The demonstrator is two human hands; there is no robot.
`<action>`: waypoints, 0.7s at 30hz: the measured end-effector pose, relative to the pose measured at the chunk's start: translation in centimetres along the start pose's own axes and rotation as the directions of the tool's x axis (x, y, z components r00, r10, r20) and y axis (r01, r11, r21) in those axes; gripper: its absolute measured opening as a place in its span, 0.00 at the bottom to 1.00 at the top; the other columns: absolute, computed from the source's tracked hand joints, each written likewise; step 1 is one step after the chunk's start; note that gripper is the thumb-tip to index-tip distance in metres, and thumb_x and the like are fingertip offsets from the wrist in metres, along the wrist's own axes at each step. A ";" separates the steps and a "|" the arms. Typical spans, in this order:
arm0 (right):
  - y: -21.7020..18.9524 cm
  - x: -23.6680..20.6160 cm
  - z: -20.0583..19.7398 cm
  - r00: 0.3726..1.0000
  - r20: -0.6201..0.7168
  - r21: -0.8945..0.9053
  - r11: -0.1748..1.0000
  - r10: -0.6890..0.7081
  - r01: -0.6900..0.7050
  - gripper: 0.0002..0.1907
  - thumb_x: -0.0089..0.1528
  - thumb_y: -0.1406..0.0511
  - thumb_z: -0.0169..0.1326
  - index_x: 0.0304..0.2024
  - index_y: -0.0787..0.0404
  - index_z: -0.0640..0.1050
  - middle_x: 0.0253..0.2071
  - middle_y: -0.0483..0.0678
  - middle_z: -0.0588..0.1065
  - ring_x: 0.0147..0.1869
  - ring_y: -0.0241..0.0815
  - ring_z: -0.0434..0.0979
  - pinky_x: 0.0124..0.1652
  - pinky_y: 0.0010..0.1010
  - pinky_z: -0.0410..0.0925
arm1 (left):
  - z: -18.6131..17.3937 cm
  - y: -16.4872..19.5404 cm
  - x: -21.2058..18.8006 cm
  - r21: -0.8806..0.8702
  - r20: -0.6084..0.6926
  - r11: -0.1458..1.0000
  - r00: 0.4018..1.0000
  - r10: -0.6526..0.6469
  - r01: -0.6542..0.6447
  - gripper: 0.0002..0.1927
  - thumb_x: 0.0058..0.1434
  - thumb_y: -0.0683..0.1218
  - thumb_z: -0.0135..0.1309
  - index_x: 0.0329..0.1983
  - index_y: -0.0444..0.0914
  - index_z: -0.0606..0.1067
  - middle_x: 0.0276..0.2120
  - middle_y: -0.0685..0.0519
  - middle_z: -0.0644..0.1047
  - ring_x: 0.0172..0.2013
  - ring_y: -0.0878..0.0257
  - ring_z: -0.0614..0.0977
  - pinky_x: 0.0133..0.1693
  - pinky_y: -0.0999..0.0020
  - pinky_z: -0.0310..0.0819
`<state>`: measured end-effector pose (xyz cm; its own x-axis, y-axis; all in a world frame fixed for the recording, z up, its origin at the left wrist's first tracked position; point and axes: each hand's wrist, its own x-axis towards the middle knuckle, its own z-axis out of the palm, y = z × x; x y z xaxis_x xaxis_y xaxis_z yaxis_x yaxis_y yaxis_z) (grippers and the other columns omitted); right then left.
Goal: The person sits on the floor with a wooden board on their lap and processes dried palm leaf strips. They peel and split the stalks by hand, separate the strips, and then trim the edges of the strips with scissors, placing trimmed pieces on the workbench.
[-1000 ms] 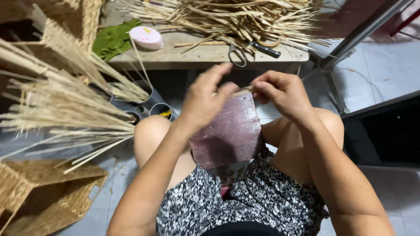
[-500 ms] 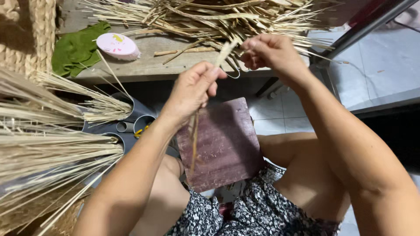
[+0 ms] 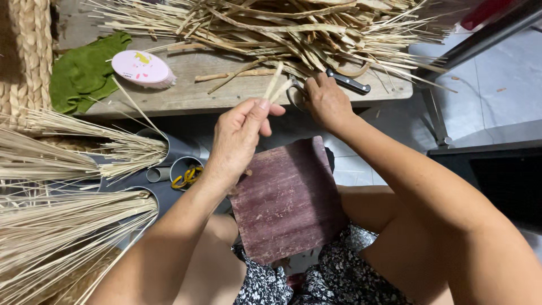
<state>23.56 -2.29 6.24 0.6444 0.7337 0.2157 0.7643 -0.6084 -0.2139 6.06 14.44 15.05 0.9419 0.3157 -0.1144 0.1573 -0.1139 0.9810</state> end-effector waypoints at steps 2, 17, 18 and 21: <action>-0.1 0.1 0.2 0.998 0.013 -0.029 0.998 0.057 -0.057 0.18 0.59 0.72 0.57 0.50 0.64 0.70 0.45 0.63 0.71 0.49 0.63 0.76 0.43 0.50 0.71 | 0.1 0.1 0.0 -0.004 0.003 0.999 0.999 0.042 -0.042 0.20 0.71 0.58 0.48 0.46 0.42 0.84 0.24 0.63 0.74 0.24 0.76 0.68 0.26 0.78 0.64; 5.1 -2.5 -7.4 0.666 0.705 0.533 0.438 0.243 -0.724 0.28 0.61 0.59 0.60 0.64 0.51 0.75 0.30 0.44 0.74 0.23 0.32 0.63 0.23 0.24 0.57 | 1.1 -1.1 0.5 -0.024 -0.083 1.000 0.997 0.010 -0.012 0.14 0.71 0.52 0.50 0.42 0.39 0.82 0.24 0.60 0.76 0.22 0.75 0.69 0.24 0.77 0.63; 5.5 -2.8 -7.7 0.670 0.701 0.554 0.406 0.244 -0.727 0.28 0.61 0.59 0.59 0.64 0.52 0.74 0.31 0.43 0.75 0.24 0.31 0.65 0.23 0.24 0.58 | 1.0 -1.6 0.8 -0.030 -0.093 0.999 0.996 0.008 -0.011 0.15 0.71 0.52 0.50 0.42 0.39 0.82 0.25 0.60 0.77 0.22 0.75 0.69 0.24 0.77 0.63; 6.1 -3.3 -8.0 0.673 0.697 0.568 0.384 0.246 -0.728 0.27 0.60 0.58 0.59 0.62 0.53 0.73 0.34 0.38 0.78 0.26 0.27 0.69 0.23 0.23 0.61 | 1.1 -3.3 2.2 -0.076 -0.093 0.996 0.995 0.037 -0.044 0.15 0.72 0.51 0.49 0.40 0.37 0.80 0.30 0.57 0.82 0.25 0.74 0.73 0.29 0.78 0.70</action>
<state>26.32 -10.79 11.84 0.6036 0.5557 -0.5717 -0.1902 -0.5960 -0.7801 7.94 14.46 11.40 0.9156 0.3971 -0.0627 0.0923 -0.0559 0.9942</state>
